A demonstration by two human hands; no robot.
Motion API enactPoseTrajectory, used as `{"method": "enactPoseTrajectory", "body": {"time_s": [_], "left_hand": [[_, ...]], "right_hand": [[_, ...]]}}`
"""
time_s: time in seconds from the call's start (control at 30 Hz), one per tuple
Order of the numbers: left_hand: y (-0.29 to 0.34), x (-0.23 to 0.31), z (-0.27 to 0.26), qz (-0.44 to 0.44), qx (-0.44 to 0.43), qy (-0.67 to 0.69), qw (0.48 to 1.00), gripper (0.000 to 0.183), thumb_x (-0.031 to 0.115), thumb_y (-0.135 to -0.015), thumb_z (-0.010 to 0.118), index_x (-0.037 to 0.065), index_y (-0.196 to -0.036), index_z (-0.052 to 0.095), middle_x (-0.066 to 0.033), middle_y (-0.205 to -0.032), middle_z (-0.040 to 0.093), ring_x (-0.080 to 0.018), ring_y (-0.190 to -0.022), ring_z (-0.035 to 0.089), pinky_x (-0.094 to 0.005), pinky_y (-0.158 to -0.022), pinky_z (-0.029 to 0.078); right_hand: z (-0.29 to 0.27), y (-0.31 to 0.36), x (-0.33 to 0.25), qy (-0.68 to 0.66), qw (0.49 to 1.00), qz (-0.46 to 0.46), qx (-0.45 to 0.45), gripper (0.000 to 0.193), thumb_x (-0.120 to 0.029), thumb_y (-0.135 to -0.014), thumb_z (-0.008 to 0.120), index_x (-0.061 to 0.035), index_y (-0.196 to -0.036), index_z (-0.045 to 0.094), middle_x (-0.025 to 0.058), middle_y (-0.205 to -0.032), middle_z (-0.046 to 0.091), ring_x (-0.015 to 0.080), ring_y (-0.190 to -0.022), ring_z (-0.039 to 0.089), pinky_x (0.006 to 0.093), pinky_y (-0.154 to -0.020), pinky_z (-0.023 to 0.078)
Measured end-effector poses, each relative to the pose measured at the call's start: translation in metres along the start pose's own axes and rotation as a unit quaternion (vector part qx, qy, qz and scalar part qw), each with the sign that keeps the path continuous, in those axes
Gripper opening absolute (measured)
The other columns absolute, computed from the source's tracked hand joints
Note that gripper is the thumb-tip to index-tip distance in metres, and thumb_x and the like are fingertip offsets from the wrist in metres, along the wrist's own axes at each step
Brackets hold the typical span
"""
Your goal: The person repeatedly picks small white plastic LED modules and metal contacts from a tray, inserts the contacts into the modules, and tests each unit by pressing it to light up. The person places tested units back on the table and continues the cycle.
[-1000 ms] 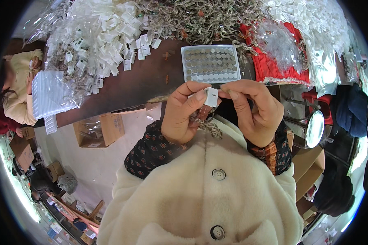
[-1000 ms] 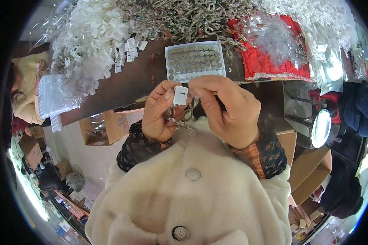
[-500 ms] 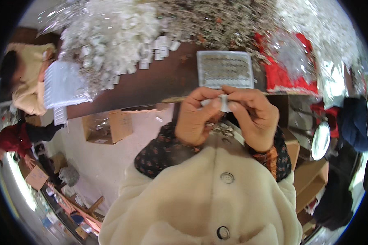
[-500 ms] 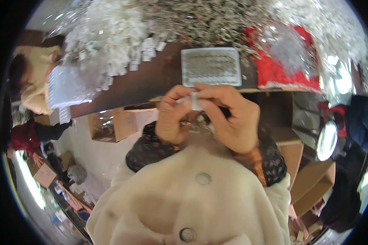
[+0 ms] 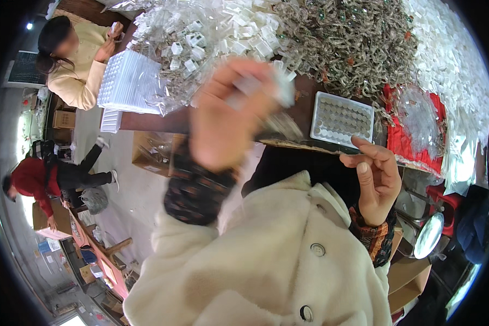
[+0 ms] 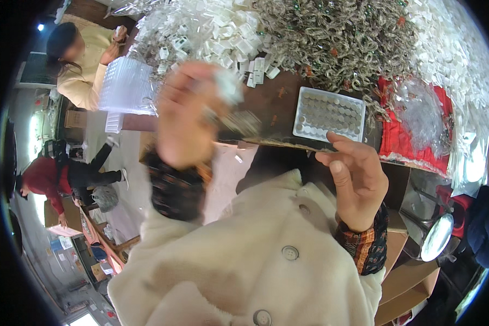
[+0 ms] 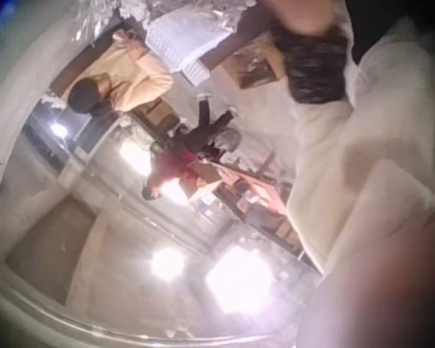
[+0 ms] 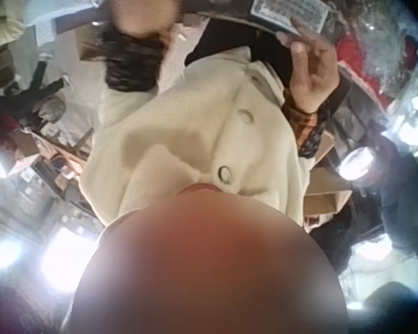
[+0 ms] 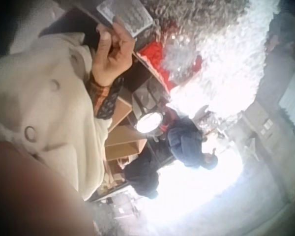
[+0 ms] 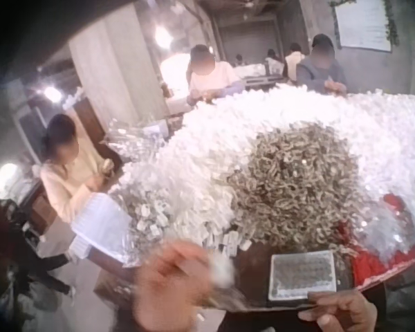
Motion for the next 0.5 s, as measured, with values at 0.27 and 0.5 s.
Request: {"method": "enactPoseTrajectory", "body": {"time_s": [0.27,0.5], "left_hand": [[-0.082,0.064,-0.053,0.303,0.017,-0.648,0.698,0.029,0.019,-0.09,0.069,0.0,-0.112,0.065,-0.0179,-0.103,0.067,-0.034,-0.093,0.064,-0.0395,-0.083,0.051],[-0.051,-0.03,0.004,0.143,-0.003,-0.623,0.769,0.029,0.024,-0.088,0.069,0.012,-0.115,0.067,-0.0122,-0.102,0.067,-0.0351,-0.085,0.067,-0.0444,-0.073,0.053]], "right_hand": [[-0.006,0.006,0.023,0.055,0.996,0.072,0.012,0.019,-0.002,-0.098,0.061,0.0047,-0.116,0.062,0.0129,-0.115,0.069,0.0159,-0.088,0.071,0.0258,-0.079,0.055],[0.003,0.004,0.026,0.066,0.994,0.083,-0.005,0.016,0.0,-0.096,0.063,0.0038,-0.111,0.066,0.0115,-0.11,0.071,0.0146,-0.086,0.071,0.0249,-0.076,0.055]]}}
Point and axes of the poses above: each hand's wrist, its own y-axis away from the middle knuckle, its own z-axis out of the palm, x = y × z, the point moved 7 cm from there along -y, towards the middle knuckle
